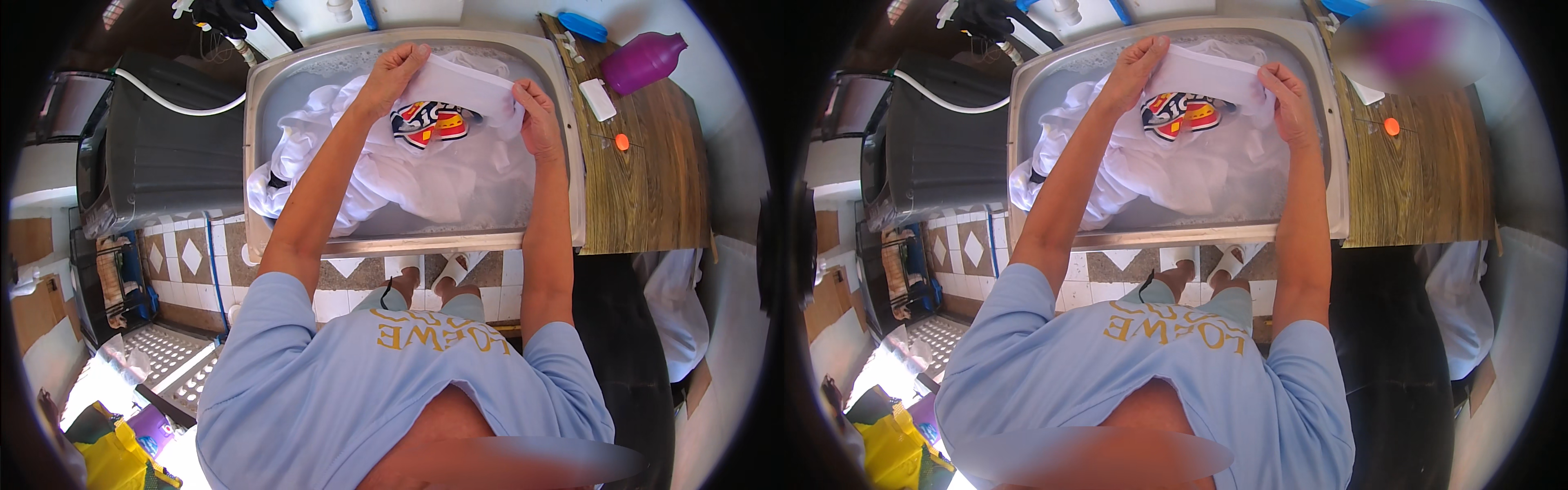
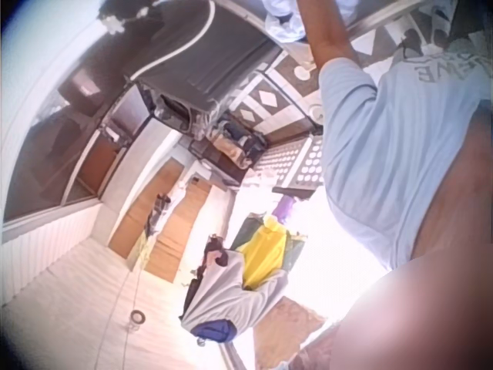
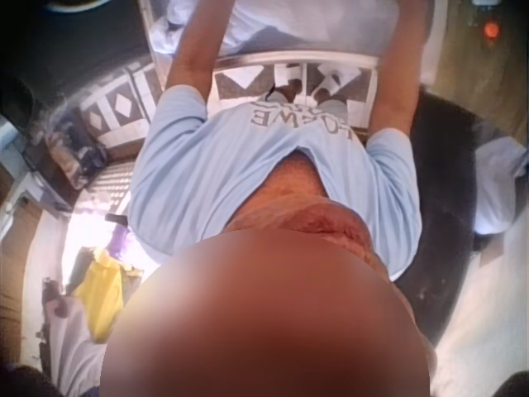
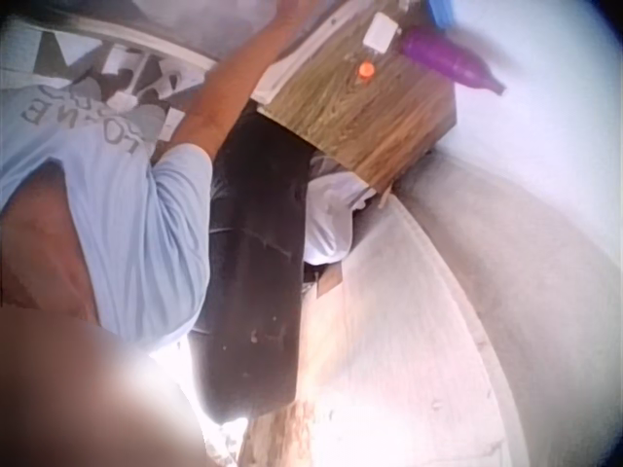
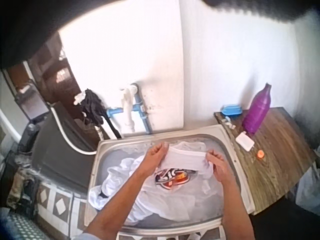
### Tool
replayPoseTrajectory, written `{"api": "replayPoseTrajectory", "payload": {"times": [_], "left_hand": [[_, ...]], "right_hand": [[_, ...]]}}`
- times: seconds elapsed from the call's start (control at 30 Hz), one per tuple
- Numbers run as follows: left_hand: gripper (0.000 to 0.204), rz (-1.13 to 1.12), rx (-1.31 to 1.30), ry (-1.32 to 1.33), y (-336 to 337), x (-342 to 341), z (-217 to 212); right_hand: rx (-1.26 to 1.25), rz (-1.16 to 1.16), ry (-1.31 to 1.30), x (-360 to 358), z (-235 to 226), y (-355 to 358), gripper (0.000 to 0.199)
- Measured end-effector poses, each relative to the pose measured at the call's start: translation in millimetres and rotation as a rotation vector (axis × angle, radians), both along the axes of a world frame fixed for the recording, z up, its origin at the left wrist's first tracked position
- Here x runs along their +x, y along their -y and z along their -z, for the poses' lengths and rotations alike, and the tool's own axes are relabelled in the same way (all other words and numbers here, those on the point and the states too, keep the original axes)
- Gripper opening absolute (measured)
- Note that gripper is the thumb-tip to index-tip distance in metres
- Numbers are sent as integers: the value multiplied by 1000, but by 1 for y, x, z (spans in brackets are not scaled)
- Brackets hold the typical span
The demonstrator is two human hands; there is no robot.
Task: The person takes white clothes out of a washing machine, places them into a sink filled with soapy water, and scrubs the fabric by hand.
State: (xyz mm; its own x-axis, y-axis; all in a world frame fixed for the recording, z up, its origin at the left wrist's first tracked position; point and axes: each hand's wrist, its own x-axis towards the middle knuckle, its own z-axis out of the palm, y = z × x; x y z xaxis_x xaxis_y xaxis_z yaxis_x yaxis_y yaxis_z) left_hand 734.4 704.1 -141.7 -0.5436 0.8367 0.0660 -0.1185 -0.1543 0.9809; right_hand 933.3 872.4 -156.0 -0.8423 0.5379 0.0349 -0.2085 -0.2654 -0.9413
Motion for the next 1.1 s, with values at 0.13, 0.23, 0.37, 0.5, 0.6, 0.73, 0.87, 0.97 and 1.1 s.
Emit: {"api": "replayPoseTrajectory", "payload": {"times": [0.13,0.23,0.37,0.5,0.6,0.73,0.87,0.97,1.1], "left_hand": [[30,-39,9,-27,6,7,-6],[29,-75,12,19,14,13,-8],[28,-127,-18,66,27,14,-6],[29,-202,11,108,29,31,-16],[30,-222,-22,6,34,29,-18],[30,-231,-72,-274,49,36,-45],[27,-146,-182,-467,83,66,-42],[13,-85,-332,-471,103,92,-24],[20,-473,-483,-697,100,104,-9]], "right_hand": [[-66,24,2,1,-6,0,10],[-73,-36,7,2,-16,-1,12],[-41,-177,52,7,-15,-4,13],[100,-151,64,6,-12,-7,13],[304,-124,46,4,-20,-12,13],[574,-149,38,4,-63,-23,13],[786,-434,108,38,-65,-29,16],[668,-472,416,51,-27,-26,22],[1114,-97,471,44,-6,-10,30]]}}
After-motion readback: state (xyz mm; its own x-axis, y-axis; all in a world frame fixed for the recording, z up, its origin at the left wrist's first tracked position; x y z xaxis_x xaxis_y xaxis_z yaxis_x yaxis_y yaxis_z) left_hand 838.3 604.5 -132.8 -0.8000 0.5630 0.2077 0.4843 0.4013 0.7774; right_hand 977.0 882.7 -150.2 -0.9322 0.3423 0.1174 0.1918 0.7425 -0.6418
